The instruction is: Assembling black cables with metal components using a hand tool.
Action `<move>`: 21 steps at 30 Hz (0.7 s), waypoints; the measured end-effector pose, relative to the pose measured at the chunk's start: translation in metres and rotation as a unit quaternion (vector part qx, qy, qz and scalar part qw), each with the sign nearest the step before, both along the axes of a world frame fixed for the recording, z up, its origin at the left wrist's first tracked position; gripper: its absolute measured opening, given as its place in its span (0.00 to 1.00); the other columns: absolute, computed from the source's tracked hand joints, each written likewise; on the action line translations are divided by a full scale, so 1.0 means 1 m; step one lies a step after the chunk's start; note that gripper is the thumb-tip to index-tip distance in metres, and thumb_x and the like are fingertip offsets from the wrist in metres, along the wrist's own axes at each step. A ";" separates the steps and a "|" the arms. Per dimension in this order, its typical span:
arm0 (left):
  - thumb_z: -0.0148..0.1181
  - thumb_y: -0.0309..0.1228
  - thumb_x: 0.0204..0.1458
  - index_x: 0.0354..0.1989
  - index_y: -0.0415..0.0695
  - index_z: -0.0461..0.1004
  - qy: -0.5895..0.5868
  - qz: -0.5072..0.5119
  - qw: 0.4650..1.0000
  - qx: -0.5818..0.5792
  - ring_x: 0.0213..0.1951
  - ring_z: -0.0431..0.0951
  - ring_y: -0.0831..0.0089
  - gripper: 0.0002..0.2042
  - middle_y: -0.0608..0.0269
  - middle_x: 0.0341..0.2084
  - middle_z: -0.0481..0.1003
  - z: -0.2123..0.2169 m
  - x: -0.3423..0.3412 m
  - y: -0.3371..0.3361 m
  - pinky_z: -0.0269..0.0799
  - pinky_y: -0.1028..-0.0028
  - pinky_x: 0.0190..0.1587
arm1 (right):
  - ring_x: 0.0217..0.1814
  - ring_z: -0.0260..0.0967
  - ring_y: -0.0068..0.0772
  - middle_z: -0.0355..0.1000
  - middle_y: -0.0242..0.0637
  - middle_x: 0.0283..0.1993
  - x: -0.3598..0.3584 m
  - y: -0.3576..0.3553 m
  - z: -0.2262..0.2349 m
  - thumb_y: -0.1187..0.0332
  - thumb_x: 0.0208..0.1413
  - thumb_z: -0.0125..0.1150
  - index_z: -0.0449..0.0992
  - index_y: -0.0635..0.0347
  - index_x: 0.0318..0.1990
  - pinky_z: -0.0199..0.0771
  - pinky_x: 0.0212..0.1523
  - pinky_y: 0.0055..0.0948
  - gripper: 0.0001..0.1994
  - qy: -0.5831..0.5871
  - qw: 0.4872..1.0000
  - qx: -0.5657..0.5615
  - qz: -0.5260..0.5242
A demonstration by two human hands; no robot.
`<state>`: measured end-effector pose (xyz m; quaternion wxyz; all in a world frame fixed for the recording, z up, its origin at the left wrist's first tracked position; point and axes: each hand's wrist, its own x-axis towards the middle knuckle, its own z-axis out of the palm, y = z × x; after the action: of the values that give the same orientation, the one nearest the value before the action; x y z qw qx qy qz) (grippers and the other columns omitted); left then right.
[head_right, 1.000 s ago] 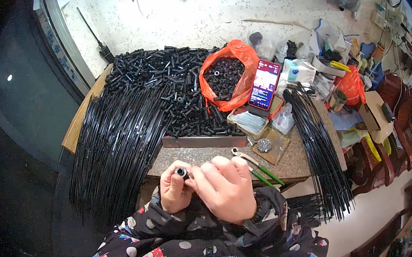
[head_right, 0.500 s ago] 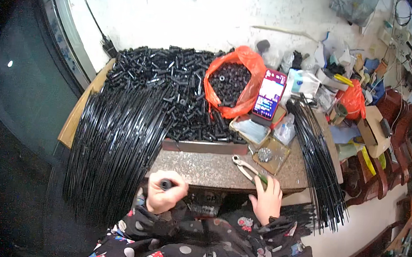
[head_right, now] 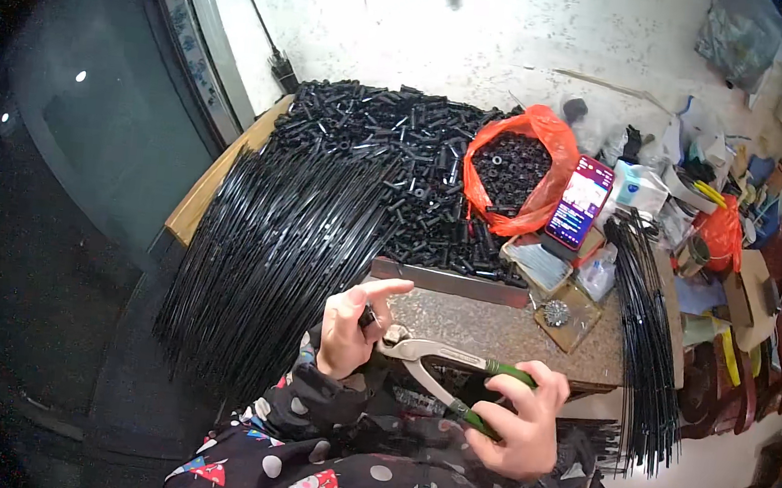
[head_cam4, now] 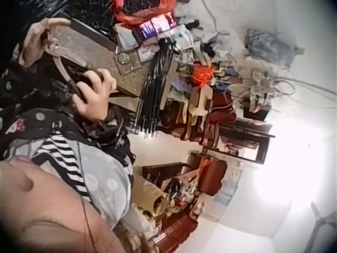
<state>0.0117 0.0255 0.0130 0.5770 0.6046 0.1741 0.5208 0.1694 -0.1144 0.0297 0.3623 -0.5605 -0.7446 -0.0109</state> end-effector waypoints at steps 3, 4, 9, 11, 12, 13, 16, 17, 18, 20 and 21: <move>0.33 0.36 0.47 0.33 0.36 0.66 0.026 0.030 0.999 0.002 0.10 0.52 0.89 0.18 0.75 0.07 0.56 0.005 -0.004 -0.007 0.45 0.88 0.14 | 0.39 0.52 0.43 0.60 0.32 0.33 -0.003 0.000 0.015 0.71 0.18 0.59 0.68 0.59 0.20 0.50 0.38 0.35 0.12 -0.089 0.995 0.039 -0.003; 0.34 0.40 0.44 0.30 0.33 0.68 0.038 0.077 0.996 0.019 0.11 0.53 0.87 0.21 0.70 0.07 0.60 0.007 -0.001 -0.009 0.44 0.86 0.14 | 0.38 0.54 0.42 0.61 0.33 0.33 -0.003 0.000 0.018 0.72 0.19 0.58 0.69 0.60 0.21 0.53 0.38 0.35 0.12 -0.125 0.990 0.056 -0.008; 0.35 0.40 0.42 0.29 0.32 0.68 0.015 0.052 0.999 -0.006 0.10 0.54 0.85 0.22 0.68 0.07 0.62 0.012 -0.010 -0.015 0.46 0.86 0.14 | 0.30 0.64 0.45 0.64 0.44 0.33 0.010 0.006 0.015 0.76 0.35 0.52 0.67 0.70 0.24 0.66 0.29 0.29 0.06 0.126 0.966 -0.102 0.201; 0.35 0.39 0.41 0.28 0.30 0.68 0.003 0.022 1.000 -0.020 0.10 0.56 0.85 0.21 0.66 0.07 0.63 0.015 -0.010 -0.016 0.48 0.86 0.14 | 0.26 0.65 0.45 0.64 0.50 0.31 0.006 0.004 -0.008 0.68 0.42 0.48 0.65 0.71 0.27 0.67 0.25 0.31 0.11 0.499 0.749 -0.360 0.243; 0.36 0.37 0.40 0.27 0.29 0.68 -0.009 -0.006 0.999 -0.041 0.10 0.58 0.84 0.20 0.65 0.07 0.63 0.014 -0.009 -0.014 0.49 0.86 0.15 | 0.24 0.65 0.44 0.64 0.51 0.29 0.002 0.001 -0.031 0.64 0.43 0.46 0.64 0.72 0.29 0.66 0.21 0.30 0.14 0.631 0.571 -0.433 0.297; 0.35 0.36 0.39 0.26 0.30 0.68 0.014 0.014 1.000 -0.011 0.10 0.57 0.83 0.20 0.66 0.06 0.62 0.019 -0.001 -0.014 0.49 0.85 0.15 | 0.22 0.65 0.42 0.64 0.52 0.28 -0.001 -0.005 -0.051 0.61 0.45 0.44 0.63 0.72 0.31 0.66 0.18 0.30 0.18 0.731 0.363 -0.476 0.328; 0.39 0.36 0.40 0.26 0.31 0.68 0.014 -0.019 1.000 -0.015 0.11 0.55 0.86 0.18 0.70 0.06 0.60 0.024 0.005 -0.017 0.48 0.85 0.15 | 0.21 0.64 0.37 0.64 0.45 0.24 -0.008 -0.006 -0.058 0.68 0.41 0.49 0.58 0.69 0.40 0.65 0.14 0.25 0.18 0.714 0.375 -0.525 0.272; 0.42 0.35 0.40 0.27 0.32 0.68 0.035 -0.031 0.999 -0.012 0.11 0.54 0.87 0.16 0.72 0.07 0.59 0.025 0.007 -0.018 0.47 0.86 0.15 | 0.21 0.64 0.34 0.64 0.42 0.24 -0.002 0.001 -0.051 0.73 0.39 0.51 0.57 0.67 0.42 0.65 0.16 0.24 0.20 0.616 0.500 -0.566 0.223; 0.45 0.35 0.41 0.27 0.32 0.68 0.058 -0.039 0.998 -0.008 0.12 0.52 0.88 0.15 0.74 0.07 0.59 0.024 0.006 -0.017 0.45 0.86 0.15 | 0.23 0.64 0.28 0.63 0.37 0.25 -0.004 0.013 -0.046 0.79 0.33 0.54 0.55 0.64 0.44 0.66 0.19 0.22 0.25 0.485 0.629 -0.559 0.237; 0.50 0.34 0.40 0.28 0.33 0.68 0.070 0.001 0.996 0.050 0.12 0.52 0.89 0.14 0.77 0.07 0.58 0.022 0.002 -0.017 0.44 0.87 0.14 | 0.22 0.62 0.23 0.63 0.34 0.24 -0.012 0.018 -0.017 0.77 0.29 0.57 0.56 0.64 0.42 0.63 0.22 0.22 0.26 0.287 0.877 -0.358 0.140; 0.50 0.34 0.40 0.27 0.33 0.68 0.082 0.012 0.995 0.054 0.12 0.52 0.89 0.14 0.77 0.07 0.58 0.024 -0.005 -0.019 0.44 0.87 0.14 | 0.22 0.61 0.25 0.63 0.35 0.23 -0.014 0.018 -0.010 0.78 0.29 0.55 0.56 0.64 0.41 0.62 0.23 0.23 0.25 0.217 0.937 -0.266 0.060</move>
<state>0.0068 0.0067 0.0368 0.5209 0.6734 0.1994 0.4853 0.1558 -0.0967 0.0195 0.3527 -0.5793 -0.6561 0.3311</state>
